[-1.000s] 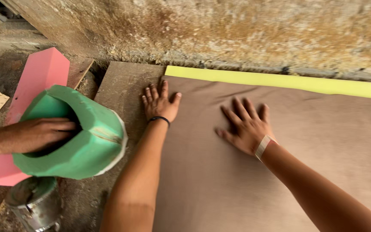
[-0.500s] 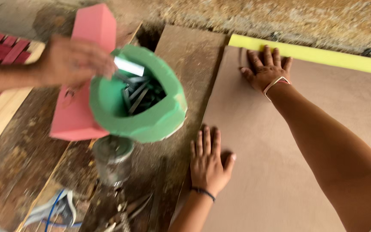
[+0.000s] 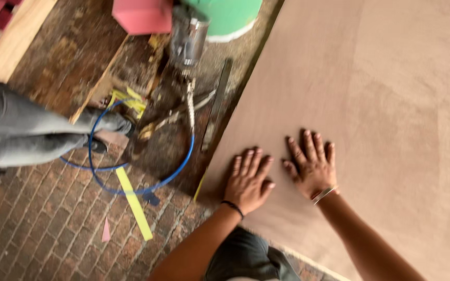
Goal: The person carries a piece of brown fabric to a workbench, spreads it flat over a yellow foam sheet, and smooths it with both hands. They use a spray gun to apply adhesive to the foam, reposition and fold the fabric back, spray again, and press the fabric firmly onto the foam with their palms.
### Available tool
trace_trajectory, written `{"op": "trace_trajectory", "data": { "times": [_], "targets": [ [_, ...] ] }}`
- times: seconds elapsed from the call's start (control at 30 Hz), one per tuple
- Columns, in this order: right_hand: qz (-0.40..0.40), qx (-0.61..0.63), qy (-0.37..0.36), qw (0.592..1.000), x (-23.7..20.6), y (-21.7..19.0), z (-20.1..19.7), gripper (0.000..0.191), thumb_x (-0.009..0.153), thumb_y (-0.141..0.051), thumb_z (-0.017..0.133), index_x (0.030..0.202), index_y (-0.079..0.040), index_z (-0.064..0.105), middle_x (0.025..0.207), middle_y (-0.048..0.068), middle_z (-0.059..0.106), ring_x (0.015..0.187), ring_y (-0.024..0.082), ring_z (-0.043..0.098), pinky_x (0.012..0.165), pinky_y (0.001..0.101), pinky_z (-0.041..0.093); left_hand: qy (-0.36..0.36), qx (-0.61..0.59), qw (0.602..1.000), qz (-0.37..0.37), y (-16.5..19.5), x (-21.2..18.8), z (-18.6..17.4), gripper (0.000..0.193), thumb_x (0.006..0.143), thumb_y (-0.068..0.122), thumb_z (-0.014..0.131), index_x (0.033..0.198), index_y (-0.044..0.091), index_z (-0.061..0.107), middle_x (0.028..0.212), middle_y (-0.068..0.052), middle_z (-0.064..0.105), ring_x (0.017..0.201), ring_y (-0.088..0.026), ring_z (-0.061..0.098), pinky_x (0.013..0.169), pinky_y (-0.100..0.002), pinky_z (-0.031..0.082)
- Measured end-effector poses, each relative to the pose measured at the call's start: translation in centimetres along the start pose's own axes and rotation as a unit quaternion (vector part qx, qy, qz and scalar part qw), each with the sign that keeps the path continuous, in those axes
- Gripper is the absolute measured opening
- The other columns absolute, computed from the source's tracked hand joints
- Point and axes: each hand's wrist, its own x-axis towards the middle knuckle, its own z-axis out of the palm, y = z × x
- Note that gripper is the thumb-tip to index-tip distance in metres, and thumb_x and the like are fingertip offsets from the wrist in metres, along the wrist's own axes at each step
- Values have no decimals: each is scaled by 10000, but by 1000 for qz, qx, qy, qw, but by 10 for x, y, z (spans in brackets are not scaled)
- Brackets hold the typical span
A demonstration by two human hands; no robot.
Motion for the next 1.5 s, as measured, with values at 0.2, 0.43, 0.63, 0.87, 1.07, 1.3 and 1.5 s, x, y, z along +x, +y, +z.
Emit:
{"op": "trace_trajectory", "data": {
  "times": [0.2, 0.43, 0.63, 0.87, 1.07, 1.3, 1.5],
  "targets": [
    [-66, -15, -17, 998, -161, -110, 26, 718, 938, -628, 378, 1587, -363, 226, 1663, 102, 137, 1521, 339, 98, 1183, 608, 31, 64, 34, 994, -82, -46, -135, -9, 679, 995, 421, 536, 1591, 147, 360, 1678, -180, 243, 1537, -373, 233, 1242, -541, 156],
    [-29, 7, -210, 977, -215, -156, 2, 730, 911, -669, 520, 1569, -407, 343, 1724, 87, 101, 1579, 312, 93, 1195, 557, 82, 158, -21, 973, -168, -71, -92, -56, 409, 1051, 234, 544, 1428, 78, 509, 1512, -182, 522, 1397, -367, 483, 1166, -471, 418],
    [130, 356, 11, 925, -188, -71, -27, 285, 903, -263, 727, 1164, -160, 775, 1214, 67, 771, 1116, 240, 720, 948, 345, 553, 66, 20, 964, -258, -62, 11, -86, 453, 950, 153, 578, 1389, 64, 513, 1315, -214, 630, 1196, -383, 615, 998, -471, 515],
    [220, 483, 7, 847, -100, -19, -68, 284, 942, -246, 662, 1150, -88, 772, 1054, 71, 829, 1000, 166, 784, 870, 308, 601, 111, -262, 915, -287, -65, 28, -71, 164, 749, 105, 714, 910, 106, 745, 792, -109, 740, 743, -282, 728, 698, -411, 560],
    [218, 633, -16, 743, 17, 6, -78, 358, 977, -201, 613, 1324, -115, 612, 1148, 53, 768, 962, 154, 732, 769, 324, 612, -57, -634, 741, -214, 41, 129, -53, 199, 792, -59, 786, 946, -9, 670, 865, -96, 741, 799, -202, 727, 722, -365, 631],
    [327, 555, 140, 752, 99, 164, -97, 341, 971, -12, 532, 1263, -55, 702, 989, 62, 790, 823, 158, 735, 675, 326, 597, 23, -204, 969, 141, 86, 316, -28, 378, 944, 222, 680, 1308, 120, 667, 1322, -111, 692, 1255, -331, 627, 1072, -466, 491],
    [357, 312, 137, 870, 167, 278, -114, 188, 1006, -129, 596, 1141, -85, 719, 922, 33, 811, 768, 150, 760, 686, 304, 611, -96, 88, 983, 125, 61, 512, -27, 768, 950, 683, 417, 1602, 307, 268, 1708, -89, 107, 1572, -322, 76, 1256, -544, 35]
  ]
}}
